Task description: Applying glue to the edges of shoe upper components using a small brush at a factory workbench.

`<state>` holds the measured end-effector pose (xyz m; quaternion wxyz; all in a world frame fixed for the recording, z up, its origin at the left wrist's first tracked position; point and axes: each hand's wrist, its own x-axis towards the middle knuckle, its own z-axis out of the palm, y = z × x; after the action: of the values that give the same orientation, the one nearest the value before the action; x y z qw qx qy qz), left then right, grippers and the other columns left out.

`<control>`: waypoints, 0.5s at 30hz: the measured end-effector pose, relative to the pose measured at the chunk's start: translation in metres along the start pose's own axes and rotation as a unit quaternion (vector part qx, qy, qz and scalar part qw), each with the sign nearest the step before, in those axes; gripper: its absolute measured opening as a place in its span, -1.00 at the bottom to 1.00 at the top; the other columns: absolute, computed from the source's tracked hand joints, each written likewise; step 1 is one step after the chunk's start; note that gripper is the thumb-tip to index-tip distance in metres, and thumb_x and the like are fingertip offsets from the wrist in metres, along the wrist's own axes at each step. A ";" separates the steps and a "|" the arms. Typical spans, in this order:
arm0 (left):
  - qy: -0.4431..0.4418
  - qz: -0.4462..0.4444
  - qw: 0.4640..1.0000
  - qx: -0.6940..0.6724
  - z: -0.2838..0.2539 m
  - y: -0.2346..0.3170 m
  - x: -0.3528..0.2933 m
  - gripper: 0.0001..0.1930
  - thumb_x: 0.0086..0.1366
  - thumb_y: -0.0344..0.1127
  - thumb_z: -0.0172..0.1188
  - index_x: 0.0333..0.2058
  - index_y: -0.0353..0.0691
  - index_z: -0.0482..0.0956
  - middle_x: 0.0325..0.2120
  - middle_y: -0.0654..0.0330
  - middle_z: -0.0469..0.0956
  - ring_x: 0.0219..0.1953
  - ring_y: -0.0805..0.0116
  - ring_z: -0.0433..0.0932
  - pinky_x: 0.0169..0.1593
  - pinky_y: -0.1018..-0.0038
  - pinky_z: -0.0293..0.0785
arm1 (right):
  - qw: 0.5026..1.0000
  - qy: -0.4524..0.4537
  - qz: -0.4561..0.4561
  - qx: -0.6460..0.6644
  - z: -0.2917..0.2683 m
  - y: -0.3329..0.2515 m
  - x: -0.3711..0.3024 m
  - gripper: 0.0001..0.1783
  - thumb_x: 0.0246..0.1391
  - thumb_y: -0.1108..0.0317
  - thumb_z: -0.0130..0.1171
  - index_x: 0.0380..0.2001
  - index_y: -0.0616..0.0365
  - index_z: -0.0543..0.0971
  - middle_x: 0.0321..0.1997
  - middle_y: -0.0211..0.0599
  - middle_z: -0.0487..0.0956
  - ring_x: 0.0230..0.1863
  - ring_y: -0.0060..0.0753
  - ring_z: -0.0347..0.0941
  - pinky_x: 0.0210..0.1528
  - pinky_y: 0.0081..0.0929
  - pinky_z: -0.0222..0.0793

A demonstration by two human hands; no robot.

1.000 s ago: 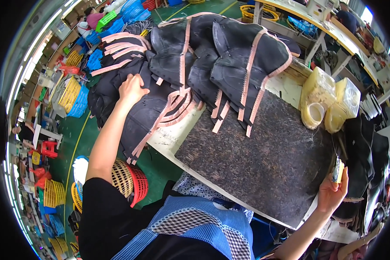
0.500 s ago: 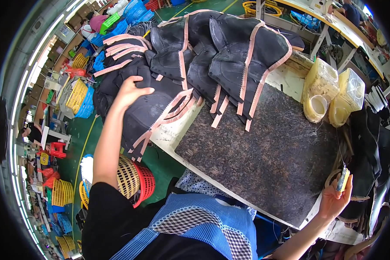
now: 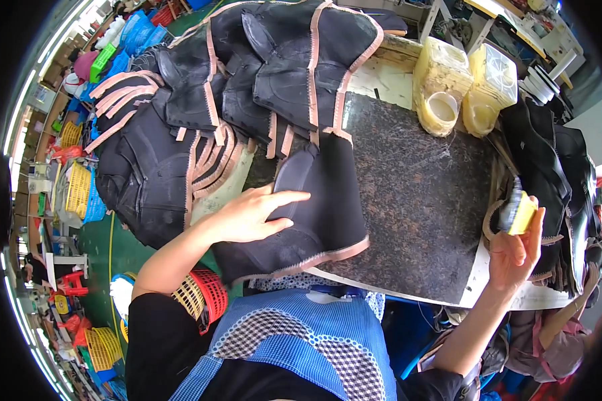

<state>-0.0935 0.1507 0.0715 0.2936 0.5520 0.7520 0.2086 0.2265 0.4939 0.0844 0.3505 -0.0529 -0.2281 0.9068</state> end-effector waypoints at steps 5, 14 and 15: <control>0.033 0.019 0.999 -0.022 0.002 -0.010 -0.031 -0.48 0.19 -0.28 0.28 0.16 0.10 0.48 -0.13 -0.01 0.55 -0.15 -0.05 0.60 -0.06 0.16 0.54 | 0.994 -0.025 0.047 -0.100 0.023 0.018 0.005 -0.60 0.45 0.11 -0.20 0.01 0.25 0.40 -0.13 0.11 0.59 -0.37 -0.20 0.63 -0.63 -0.68 0.47; 0.090 0.018 0.995 0.029 0.030 -0.033 -0.038 -0.51 0.18 -0.29 0.27 0.12 0.12 0.53 -0.45 0.13 0.46 -0.37 0.12 0.56 -0.26 0.21 0.52 | 0.669 -0.201 0.175 -0.694 0.089 0.194 0.053 -0.72 0.17 0.25 0.25 -0.36 0.33 0.60 -0.42 -0.09 0.67 -0.45 -0.44 0.62 -0.37 -0.55 0.52; 0.072 0.013 0.997 0.032 0.025 -0.030 -0.037 -0.53 0.18 -0.28 0.27 0.11 0.11 0.54 -0.44 0.13 0.47 -0.36 0.12 0.56 -0.27 0.21 0.52 | 0.629 -0.149 0.136 -0.751 0.095 0.206 0.062 -0.72 0.17 0.26 0.26 -0.35 0.34 0.60 -0.46 -0.09 0.67 -0.44 -0.43 0.63 -0.37 -0.53 0.51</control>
<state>-0.0895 0.1062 0.0415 0.2179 0.5541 0.7704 0.2279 0.0295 0.3651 0.0800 0.0233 -0.1922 -0.8695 0.4544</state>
